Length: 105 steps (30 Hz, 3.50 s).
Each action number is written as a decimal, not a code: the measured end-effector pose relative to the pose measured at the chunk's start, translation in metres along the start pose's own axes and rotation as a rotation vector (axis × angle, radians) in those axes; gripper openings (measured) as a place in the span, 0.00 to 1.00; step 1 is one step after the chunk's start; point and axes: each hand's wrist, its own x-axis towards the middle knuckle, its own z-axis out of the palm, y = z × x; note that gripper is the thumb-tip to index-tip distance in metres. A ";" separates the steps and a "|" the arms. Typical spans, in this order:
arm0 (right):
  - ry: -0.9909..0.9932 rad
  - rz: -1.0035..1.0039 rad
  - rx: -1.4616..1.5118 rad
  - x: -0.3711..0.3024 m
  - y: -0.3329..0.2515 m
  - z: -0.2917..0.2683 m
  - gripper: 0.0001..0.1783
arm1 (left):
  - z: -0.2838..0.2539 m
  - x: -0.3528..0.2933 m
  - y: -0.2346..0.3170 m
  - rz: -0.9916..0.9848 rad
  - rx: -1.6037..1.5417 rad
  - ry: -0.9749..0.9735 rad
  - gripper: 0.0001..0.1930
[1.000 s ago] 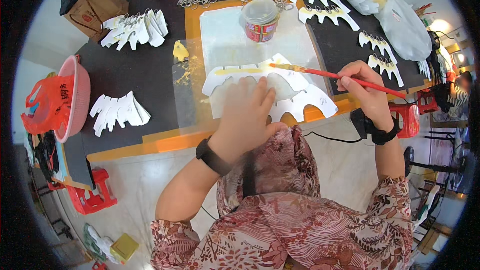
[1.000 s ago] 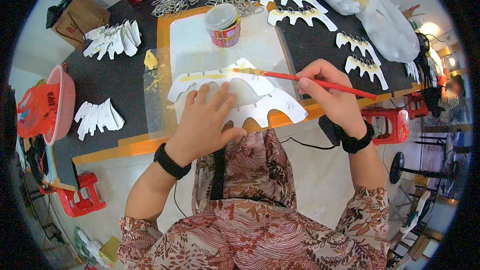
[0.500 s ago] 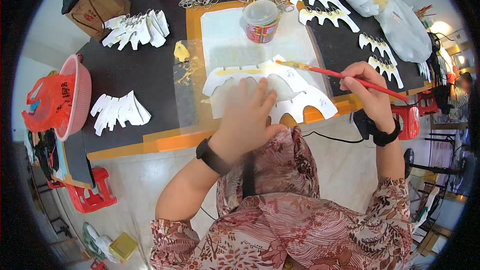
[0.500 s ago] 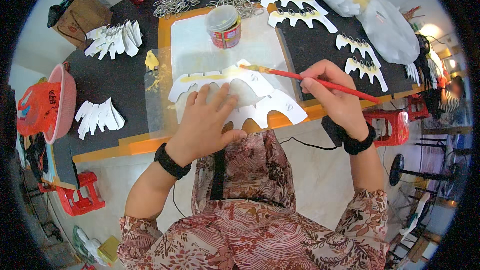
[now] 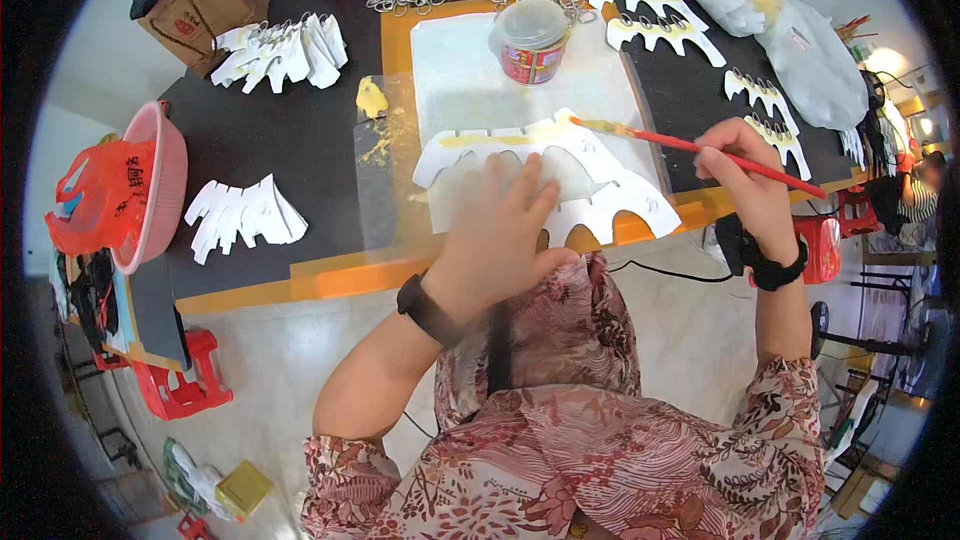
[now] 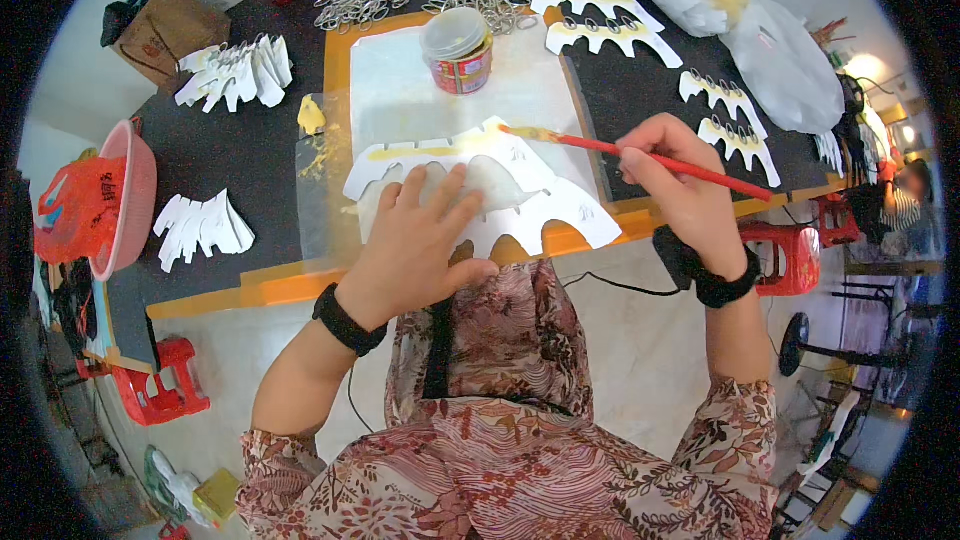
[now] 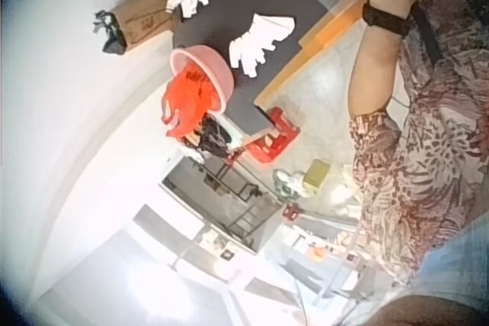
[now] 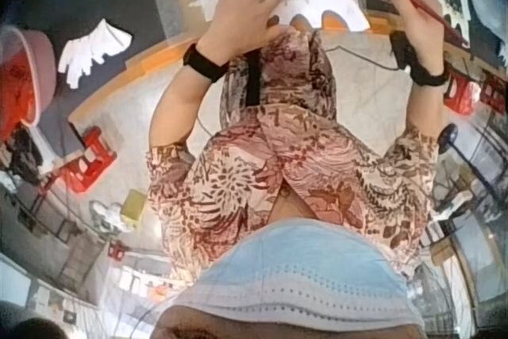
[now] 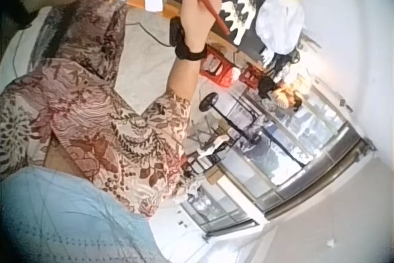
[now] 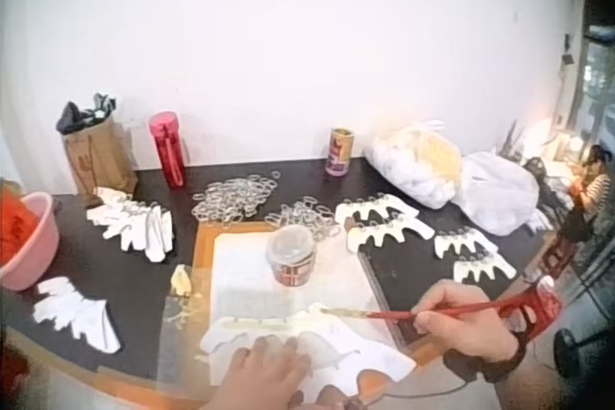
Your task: Applying adhesive and attaching components to shoe upper parts at a manufacturing workstation.
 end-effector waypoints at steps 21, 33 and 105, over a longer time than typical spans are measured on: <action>-0.014 -0.017 0.012 0.008 -0.008 0.026 0.03 | 0.000 -0.005 -0.004 0.004 -0.023 0.002 0.35; -0.064 -0.025 0.031 0.007 -0.012 0.028 0.03 | 0.002 -0.006 -0.010 0.021 -0.087 0.027 0.35; -0.039 -0.021 -0.014 0.016 -0.020 0.013 0.05 | -0.002 -0.006 -0.013 0.094 -0.044 -0.060 0.39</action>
